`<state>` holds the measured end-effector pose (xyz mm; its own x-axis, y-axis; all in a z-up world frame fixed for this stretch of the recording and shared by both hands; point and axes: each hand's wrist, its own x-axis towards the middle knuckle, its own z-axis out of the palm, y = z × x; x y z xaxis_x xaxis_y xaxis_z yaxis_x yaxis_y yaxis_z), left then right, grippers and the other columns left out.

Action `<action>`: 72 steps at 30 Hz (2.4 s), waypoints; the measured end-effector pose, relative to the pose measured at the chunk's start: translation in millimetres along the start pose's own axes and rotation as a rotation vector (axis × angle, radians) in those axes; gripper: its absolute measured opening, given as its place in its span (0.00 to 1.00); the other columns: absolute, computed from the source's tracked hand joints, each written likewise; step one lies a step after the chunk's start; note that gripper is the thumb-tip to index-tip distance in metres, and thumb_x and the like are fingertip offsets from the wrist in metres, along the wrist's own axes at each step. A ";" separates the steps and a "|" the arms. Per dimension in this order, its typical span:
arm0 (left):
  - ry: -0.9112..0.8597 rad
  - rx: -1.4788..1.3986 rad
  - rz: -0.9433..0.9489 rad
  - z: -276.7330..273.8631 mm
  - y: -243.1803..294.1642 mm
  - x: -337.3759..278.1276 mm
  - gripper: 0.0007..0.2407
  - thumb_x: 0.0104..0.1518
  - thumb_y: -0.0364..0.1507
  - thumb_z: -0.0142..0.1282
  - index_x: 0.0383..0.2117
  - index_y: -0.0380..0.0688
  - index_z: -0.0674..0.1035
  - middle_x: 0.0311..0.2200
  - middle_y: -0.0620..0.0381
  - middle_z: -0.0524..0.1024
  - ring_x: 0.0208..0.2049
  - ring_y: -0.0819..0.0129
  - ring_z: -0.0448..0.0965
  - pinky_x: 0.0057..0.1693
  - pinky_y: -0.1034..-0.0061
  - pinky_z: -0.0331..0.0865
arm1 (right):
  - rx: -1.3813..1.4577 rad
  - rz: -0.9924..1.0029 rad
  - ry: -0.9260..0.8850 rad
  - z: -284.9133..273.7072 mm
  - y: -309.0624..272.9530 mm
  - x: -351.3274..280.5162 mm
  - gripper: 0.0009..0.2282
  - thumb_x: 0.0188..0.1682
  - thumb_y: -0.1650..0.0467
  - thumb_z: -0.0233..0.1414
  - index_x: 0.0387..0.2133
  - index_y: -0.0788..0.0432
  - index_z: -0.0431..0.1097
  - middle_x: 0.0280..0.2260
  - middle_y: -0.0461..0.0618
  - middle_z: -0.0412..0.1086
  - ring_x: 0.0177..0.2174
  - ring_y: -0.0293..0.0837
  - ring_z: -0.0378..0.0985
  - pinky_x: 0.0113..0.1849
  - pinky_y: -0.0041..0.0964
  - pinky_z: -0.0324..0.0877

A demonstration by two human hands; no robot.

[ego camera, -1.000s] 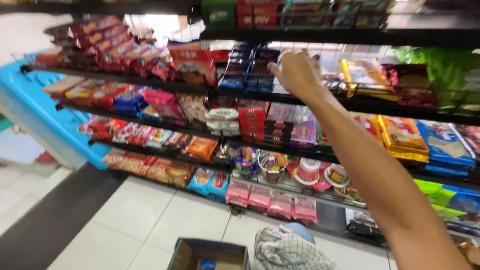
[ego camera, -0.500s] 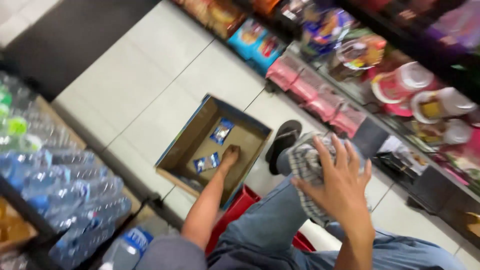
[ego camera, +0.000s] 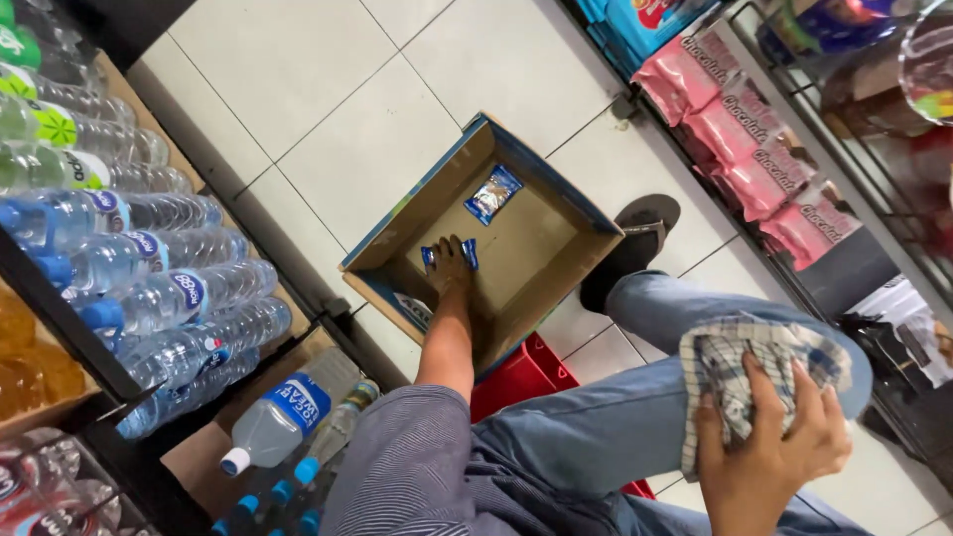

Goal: Clean individual snack packages and restock them on store shelves.

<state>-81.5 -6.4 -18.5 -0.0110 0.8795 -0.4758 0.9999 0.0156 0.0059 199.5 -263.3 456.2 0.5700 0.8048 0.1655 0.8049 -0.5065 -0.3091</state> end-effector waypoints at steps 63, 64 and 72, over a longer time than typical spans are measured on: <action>-1.476 -1.294 1.060 -327.0 316.6 -358.9 0.31 0.70 0.51 0.32 0.69 0.38 0.63 0.68 0.52 0.64 0.68 0.63 0.64 0.72 0.68 0.57 | 0.307 0.196 0.394 -54.1 60.9 8.6 0.24 0.33 0.74 0.65 0.48 0.53 0.75 0.51 0.51 0.71 0.48 0.54 0.71 0.50 0.46 0.70; -1.630 -1.345 0.859 -328.8 316.8 -357.3 0.34 0.68 0.55 0.27 0.69 0.37 0.63 0.67 0.52 0.65 0.67 0.65 0.66 0.71 0.70 0.58 | 0.301 0.160 0.385 -48.8 66.7 6.6 0.25 0.32 0.74 0.66 0.48 0.52 0.75 0.51 0.50 0.71 0.48 0.54 0.71 0.50 0.46 0.70; -1.748 -1.449 0.596 -328.3 312.6 -358.5 0.37 0.64 0.57 0.29 0.71 0.42 0.60 0.69 0.54 0.63 0.68 0.65 0.63 0.71 0.70 0.59 | 0.247 0.225 0.380 -43.3 52.5 -4.0 0.29 0.31 0.77 0.65 0.51 0.49 0.75 0.52 0.50 0.70 0.48 0.54 0.70 0.49 0.49 0.70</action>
<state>230.9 -160.7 442.6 0.9667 -0.1570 -0.2022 0.2260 0.8945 0.3857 246.6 -306.4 479.8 0.7814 0.4918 0.3842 0.6186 -0.5291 -0.5809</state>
